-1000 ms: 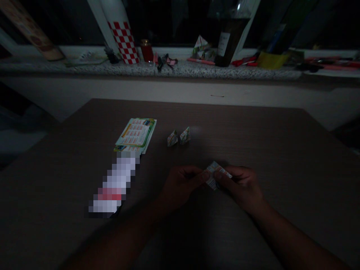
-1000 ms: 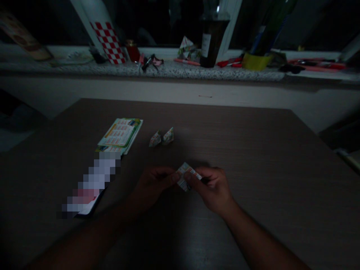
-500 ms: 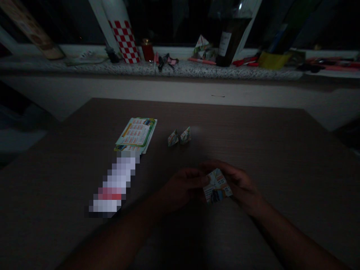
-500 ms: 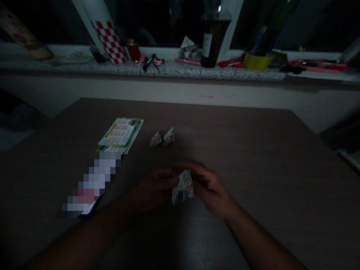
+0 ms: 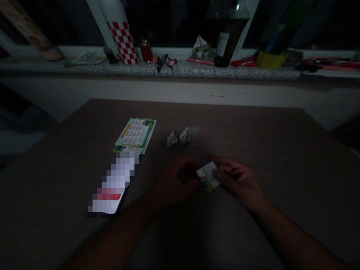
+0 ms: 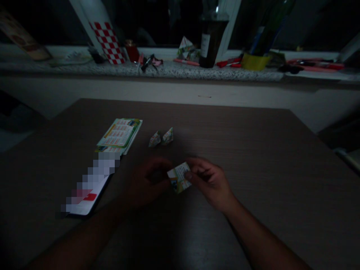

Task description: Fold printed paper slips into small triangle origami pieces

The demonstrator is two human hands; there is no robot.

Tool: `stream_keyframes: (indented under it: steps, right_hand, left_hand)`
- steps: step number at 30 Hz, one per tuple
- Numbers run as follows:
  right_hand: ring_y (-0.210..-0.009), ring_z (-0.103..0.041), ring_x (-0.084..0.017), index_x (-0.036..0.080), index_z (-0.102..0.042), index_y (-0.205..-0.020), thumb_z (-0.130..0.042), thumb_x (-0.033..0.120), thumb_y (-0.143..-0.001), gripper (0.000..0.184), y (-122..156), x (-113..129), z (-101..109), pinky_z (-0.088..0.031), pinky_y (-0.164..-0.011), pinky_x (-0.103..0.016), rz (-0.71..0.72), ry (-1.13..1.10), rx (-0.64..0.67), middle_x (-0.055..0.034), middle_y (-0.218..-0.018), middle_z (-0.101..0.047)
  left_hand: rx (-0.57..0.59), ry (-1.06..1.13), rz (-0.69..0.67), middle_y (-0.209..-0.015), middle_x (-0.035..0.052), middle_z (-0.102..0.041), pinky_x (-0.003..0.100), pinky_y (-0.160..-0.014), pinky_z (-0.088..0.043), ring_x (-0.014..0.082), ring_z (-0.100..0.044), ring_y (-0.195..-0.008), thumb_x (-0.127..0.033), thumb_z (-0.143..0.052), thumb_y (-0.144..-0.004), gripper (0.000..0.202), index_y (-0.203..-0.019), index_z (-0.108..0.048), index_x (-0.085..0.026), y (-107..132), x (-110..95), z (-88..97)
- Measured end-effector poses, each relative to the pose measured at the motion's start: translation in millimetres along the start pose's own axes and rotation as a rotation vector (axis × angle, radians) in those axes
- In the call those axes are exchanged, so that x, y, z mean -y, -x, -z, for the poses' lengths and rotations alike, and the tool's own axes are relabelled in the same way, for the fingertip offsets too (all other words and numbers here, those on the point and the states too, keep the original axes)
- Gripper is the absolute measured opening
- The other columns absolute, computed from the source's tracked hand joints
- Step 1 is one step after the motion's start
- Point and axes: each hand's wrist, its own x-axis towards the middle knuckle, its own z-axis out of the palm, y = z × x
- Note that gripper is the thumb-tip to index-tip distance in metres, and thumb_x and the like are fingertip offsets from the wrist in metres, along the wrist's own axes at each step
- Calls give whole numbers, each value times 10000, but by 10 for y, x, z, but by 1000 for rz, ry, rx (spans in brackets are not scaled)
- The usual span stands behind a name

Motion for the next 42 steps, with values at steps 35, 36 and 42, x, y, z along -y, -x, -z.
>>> stream_keyframes:
  steps: [35, 36, 42]
  right_hand:
    - [-630, -644, -152, 196, -664, -654, -721, 319, -762, 173, 30, 12, -89, -489, -532, -243, 204, 189, -219, -53, -764, -732]
    - [-625, -641, -151, 194, -659, -638, -721, 327, -760, 191, 26, 7, -105, -486, -527, -243, 196, 183, -238, -54, -760, -732]
    - [-600, -636, -153, 189, -643, -599, -741, 313, -736, 209, 15, -7, -151, -480, -511, -250, 194, 172, -299, -56, -711, -723]
  left_hand:
    - [-173, 186, 30, -815, 25, -735, 230, -685, -507, 140, -663, -747, -202, -733, -724, 20, -726, -738, -182, -13, 27, -93]
    - [-183, 195, 49, -813, 27, -733, 235, -686, -507, 144, -661, -749, -205, -729, -725, 29, -717, -734, -177, -12, 22, -108]
    - [-214, 278, 168, -675, 16, -705, 236, -625, -489, 137, -629, -655, -238, -740, -696, 92, -653, -713, -161, -26, -3, -183]
